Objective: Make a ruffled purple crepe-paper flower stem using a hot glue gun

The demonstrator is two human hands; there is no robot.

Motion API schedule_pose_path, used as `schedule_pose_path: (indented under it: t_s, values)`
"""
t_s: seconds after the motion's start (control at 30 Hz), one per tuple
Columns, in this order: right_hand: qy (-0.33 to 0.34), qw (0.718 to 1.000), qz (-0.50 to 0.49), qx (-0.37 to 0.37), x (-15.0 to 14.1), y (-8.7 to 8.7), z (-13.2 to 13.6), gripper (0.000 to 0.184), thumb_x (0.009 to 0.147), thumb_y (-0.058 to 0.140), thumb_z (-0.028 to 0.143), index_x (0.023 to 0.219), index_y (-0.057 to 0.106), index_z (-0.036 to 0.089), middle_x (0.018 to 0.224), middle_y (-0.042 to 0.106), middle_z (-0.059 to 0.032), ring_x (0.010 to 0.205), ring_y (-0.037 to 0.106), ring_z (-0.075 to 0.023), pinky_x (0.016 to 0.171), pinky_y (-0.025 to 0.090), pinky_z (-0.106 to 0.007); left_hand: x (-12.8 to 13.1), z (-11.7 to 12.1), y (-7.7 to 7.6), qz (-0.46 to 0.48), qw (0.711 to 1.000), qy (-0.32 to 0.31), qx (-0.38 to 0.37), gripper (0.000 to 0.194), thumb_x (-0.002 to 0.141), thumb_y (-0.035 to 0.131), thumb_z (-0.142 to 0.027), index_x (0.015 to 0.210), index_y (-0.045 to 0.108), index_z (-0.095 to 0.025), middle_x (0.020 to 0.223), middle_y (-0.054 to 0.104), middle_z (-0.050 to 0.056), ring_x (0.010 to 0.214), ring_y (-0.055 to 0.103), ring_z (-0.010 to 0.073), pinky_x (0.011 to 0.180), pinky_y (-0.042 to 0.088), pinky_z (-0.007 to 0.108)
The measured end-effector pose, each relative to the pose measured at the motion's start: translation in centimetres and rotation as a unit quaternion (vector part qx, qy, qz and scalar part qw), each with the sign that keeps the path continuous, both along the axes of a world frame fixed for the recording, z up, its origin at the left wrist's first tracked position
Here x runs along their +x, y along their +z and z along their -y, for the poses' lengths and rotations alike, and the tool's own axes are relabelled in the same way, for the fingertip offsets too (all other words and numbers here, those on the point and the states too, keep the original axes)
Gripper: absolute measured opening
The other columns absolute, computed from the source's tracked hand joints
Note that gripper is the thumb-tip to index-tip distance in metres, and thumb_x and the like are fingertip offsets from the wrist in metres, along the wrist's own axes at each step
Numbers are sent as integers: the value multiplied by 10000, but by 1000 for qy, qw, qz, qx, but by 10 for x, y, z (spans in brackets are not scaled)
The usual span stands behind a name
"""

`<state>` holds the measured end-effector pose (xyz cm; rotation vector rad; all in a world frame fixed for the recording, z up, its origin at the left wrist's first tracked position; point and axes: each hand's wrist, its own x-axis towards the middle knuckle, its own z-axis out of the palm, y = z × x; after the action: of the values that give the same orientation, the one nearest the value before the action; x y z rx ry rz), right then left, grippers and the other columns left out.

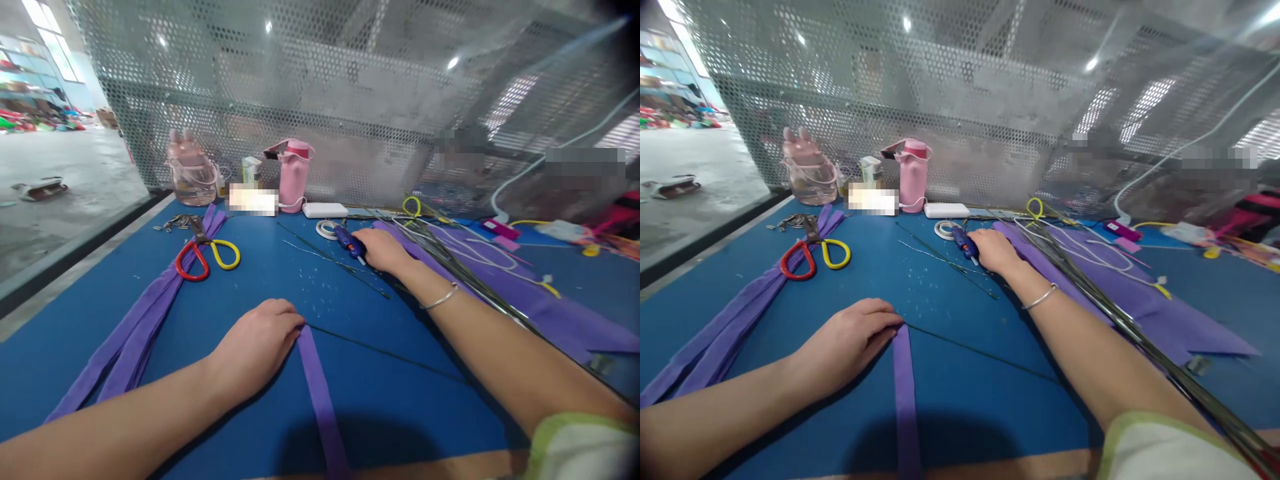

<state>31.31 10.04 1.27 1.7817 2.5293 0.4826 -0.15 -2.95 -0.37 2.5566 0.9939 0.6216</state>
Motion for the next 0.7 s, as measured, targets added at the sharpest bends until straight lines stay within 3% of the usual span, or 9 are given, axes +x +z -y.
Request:
schedule_pose_path:
  t_s: [0.17, 0.37, 0.5, 0.6, 0.67, 0.7]
  values:
    - [-21, 999, 13, 22, 0, -2, 4, 352, 796, 463, 82, 1124, 591, 94, 1138, 629, -179, 1024, 545, -280, 840, 359, -364, 2, 0, 1, -13, 1000, -2, 9, 288, 936, 425, -176, 1019, 701, -181, 1035, 651, 79, 940, 607, 201, 857, 525, 331]
    - [6, 999, 20, 28, -8, 1, -1, 441, 707, 503, 52, 1130, 578, 153, 950, 684, -125, 990, 560, -285, 969, 247, -519, 3, 3, 4, -43, 998, 6, 35, 288, 936, 430, -176, 1012, 708, -177, 1020, 655, 82, 938, 599, 210, 868, 504, 365]
    - [22, 997, -14, 69, -15, 15, 9, 430, 728, 519, 122, 1153, 565, 171, 1051, 679, -117, 1046, 557, -294, 1037, 145, -583, 2, 5, 6, -50, 998, 10, 38, 299, 942, 418, -185, 1026, 705, -184, 1000, 663, 78, 921, 599, 221, 830, 497, 387]
    - [36, 975, -186, 113, -16, 29, 39, 428, 776, 529, 218, 1196, 541, 139, 1126, 653, -153, 1054, 572, -312, 995, 298, -541, 1, 4, 5, -24, 1000, 8, 15, 290, 935, 432, -193, 1028, 706, -173, 995, 660, 83, 918, 596, 212, 837, 494, 367]
    - [48, 924, -370, 83, -16, 36, 67, 361, 829, 514, 295, 1159, 578, 163, 1024, 689, -125, 939, 628, -292, 857, 448, -466, 2, 2, 5, -3, 1000, 9, -7, 257, 920, 478, -216, 1023, 707, -162, 988, 658, 84, 915, 598, 206, 846, 495, 353]
    - [52, 910, -408, 54, -16, 38, 81, 318, 863, 483, 341, 1107, 613, 184, 951, 707, -102, 871, 650, -275, 799, 485, -436, 2, 1, 4, 6, 1000, 11, -18, 241, 910, 503, -225, 1019, 708, -158, 985, 658, 81, 916, 599, 204, 851, 496, 347]
